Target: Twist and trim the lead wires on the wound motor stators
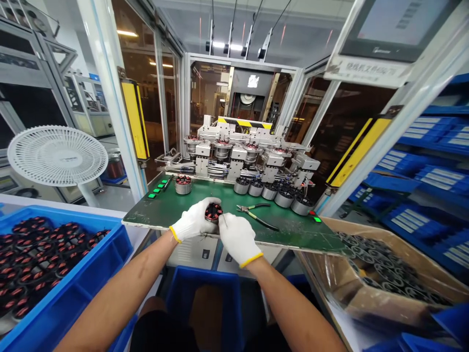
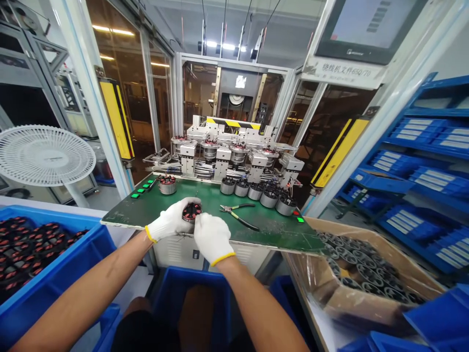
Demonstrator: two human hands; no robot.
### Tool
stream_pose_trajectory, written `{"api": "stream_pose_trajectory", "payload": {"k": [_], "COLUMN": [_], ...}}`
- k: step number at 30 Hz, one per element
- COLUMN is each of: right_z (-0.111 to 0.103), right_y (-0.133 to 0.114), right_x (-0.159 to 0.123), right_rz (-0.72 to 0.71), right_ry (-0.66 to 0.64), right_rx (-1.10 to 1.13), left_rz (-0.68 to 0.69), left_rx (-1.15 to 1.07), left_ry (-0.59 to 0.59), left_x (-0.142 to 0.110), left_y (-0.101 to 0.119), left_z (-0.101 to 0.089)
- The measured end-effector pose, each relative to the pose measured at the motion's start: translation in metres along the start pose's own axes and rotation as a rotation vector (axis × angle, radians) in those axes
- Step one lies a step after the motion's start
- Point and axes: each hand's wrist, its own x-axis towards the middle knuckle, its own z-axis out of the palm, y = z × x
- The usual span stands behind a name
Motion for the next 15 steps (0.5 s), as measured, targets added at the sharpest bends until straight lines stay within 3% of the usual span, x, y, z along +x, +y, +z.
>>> {"api": "stream_pose_trajectory", "payload": {"k": [2,4,9,13,15], "right_z": [-0.001,-0.001,-0.022,-0.045,-0.047], "right_y": [0.002,0.008,0.028,0.016,0.003], "right_x": [0.005,0.008,0.004,0.002,0.007], "right_rz": [0.108,0.149,-0.105,-0.541,-0.616], "right_ry": [-0.221,-0.318,0.015,-0.047,-0.073], "right_rx": [0.452,0.622,0.025,-0.54,-0.643], "left_rz": [0.0,0.004,-0.025,-0.023,0.005], "left_rx": [0.007,0.01,0.028,0.034,0.03], "left_ry": [-0.006,-0.013,-0.033,-0.048,-0.046], "left_x": [0.0,-0.001,-0.006,-0.004,-0.002], "left_y": [0.001,0.004,0.015,0.013,0.01], "left_z": [0.0,-0.002,-0.01,-0.009,-0.008]}}
